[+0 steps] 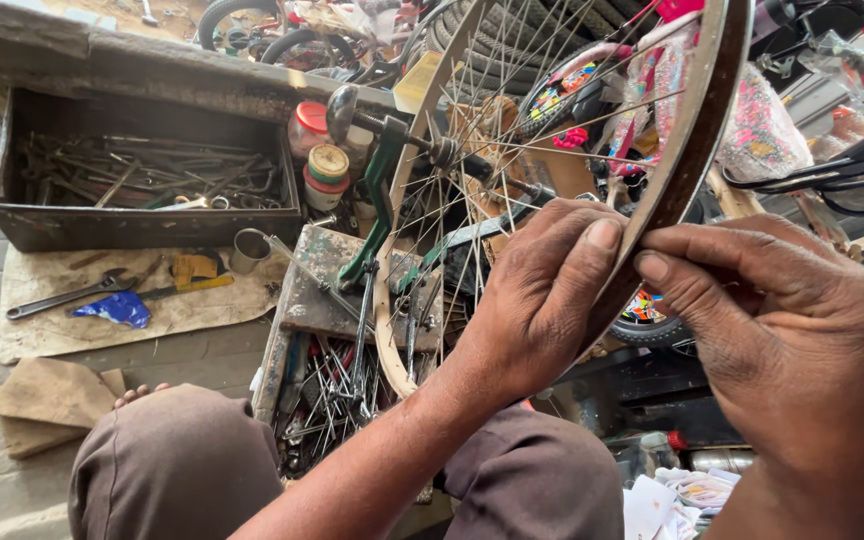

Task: The person sits on the floor in a workshop and works on a bicycle wheel mounted on a stand. They handle a small plastic bag, then select a spoke from a toolbox and install it into the wheel rim, adjusting it by hand.

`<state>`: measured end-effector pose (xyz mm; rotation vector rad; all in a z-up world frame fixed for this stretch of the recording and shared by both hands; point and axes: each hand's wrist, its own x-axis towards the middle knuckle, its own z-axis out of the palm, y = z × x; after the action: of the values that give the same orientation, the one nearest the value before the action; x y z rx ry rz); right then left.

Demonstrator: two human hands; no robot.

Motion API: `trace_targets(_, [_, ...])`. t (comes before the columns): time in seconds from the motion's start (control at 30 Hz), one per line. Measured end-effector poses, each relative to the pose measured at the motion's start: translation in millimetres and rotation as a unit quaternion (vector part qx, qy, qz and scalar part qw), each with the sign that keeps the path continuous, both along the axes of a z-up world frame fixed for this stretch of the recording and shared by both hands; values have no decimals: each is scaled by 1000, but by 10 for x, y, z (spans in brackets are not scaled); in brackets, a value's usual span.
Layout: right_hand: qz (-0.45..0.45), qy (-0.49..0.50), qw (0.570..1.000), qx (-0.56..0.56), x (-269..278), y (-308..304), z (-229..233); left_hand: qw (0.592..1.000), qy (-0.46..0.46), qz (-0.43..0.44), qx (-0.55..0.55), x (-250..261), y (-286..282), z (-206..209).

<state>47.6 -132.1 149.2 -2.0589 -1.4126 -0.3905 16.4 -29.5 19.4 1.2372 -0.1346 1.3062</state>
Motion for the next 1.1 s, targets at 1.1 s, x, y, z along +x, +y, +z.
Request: trace_targets(1.1, [-46,89,995,-26,348,-194,-364,999,-17,17,-23,-2,-146,-137])
